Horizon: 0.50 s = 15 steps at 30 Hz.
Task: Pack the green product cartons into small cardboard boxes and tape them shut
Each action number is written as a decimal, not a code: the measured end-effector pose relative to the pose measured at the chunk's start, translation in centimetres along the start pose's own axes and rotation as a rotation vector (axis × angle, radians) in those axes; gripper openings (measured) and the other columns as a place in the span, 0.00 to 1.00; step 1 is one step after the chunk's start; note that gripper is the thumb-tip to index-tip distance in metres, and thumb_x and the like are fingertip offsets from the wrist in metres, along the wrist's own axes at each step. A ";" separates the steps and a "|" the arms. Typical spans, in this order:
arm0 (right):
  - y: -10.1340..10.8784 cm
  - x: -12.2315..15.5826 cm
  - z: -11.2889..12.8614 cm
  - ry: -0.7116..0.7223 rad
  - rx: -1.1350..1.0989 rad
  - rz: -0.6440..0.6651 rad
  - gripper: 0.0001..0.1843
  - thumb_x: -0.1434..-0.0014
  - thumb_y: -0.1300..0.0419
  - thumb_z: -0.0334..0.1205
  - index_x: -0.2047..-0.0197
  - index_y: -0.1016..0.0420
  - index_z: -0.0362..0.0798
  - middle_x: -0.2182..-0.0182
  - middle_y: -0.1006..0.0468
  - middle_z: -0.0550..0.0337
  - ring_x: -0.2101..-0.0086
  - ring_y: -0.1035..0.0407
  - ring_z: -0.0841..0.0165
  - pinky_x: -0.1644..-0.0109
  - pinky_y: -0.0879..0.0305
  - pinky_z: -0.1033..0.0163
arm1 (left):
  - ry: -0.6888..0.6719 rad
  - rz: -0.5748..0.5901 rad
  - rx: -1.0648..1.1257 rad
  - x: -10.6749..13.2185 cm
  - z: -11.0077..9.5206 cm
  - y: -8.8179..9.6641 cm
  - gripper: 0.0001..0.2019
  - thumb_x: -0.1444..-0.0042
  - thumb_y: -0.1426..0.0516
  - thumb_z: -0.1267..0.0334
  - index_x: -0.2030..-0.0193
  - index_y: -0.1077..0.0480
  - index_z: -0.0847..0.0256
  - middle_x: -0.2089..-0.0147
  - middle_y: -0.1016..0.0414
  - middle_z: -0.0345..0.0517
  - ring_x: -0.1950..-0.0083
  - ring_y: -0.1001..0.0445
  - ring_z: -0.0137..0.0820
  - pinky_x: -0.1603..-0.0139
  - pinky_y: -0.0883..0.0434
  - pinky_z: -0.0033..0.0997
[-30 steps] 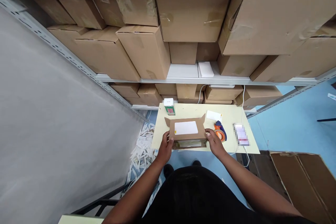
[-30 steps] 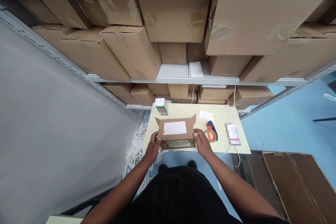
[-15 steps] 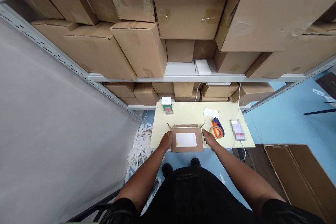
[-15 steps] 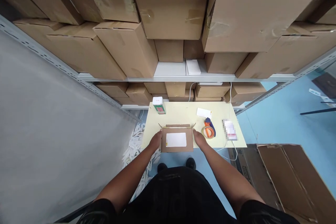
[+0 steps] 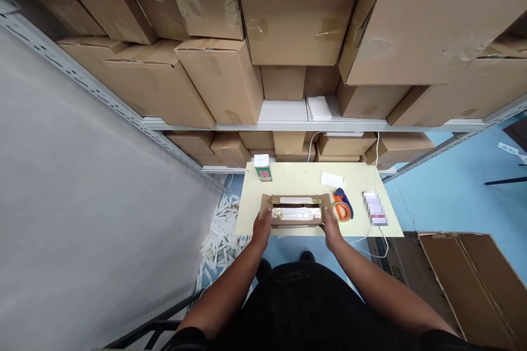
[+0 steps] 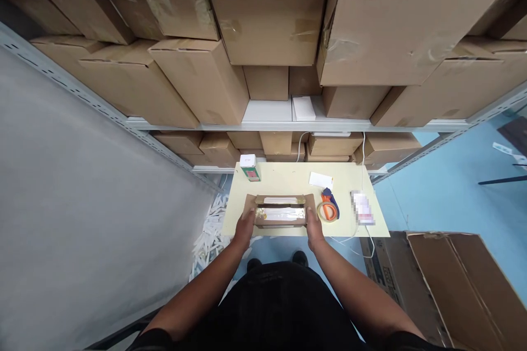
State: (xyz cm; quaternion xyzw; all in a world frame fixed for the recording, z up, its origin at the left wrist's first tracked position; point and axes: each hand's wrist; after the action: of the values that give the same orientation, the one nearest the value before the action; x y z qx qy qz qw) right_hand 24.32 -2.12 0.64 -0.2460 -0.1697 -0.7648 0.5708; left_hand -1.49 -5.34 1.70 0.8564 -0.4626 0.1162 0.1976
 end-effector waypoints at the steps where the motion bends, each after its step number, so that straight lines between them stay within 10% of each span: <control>1: -0.1 0.0 -0.1 -0.040 -0.049 -0.031 0.35 0.43 0.40 0.63 0.38 0.28 0.52 0.45 0.21 0.55 0.47 0.26 0.59 0.50 0.23 0.58 | 0.036 -0.021 0.026 -0.2 0.4 -0.2 0.30 0.40 0.40 0.44 0.38 0.28 0.61 0.38 0.24 0.56 0.34 0.29 0.45 0.34 0.33 0.42; 15: 0.4 -1.3 -0.4 -0.082 -0.093 0.001 0.27 0.44 0.39 0.58 0.46 0.25 0.51 0.49 0.18 0.54 0.51 0.22 0.59 0.55 0.22 0.58 | 0.317 0.242 0.392 -0.1 1.2 0.5 0.24 0.48 0.37 0.53 0.44 0.26 0.58 0.41 0.23 0.53 0.41 0.24 0.42 0.46 0.26 0.41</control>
State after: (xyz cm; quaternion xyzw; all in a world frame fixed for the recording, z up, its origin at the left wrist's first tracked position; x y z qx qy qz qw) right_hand 24.92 -1.44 -0.44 -0.3032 -0.1572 -0.7610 0.5516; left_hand -1.99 -6.05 0.72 0.7878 -0.4937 0.3589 0.0829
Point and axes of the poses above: each hand's wrist, its own x-axis away from the middle knuckle, its own y-axis out of the back of the hand, z = x × y
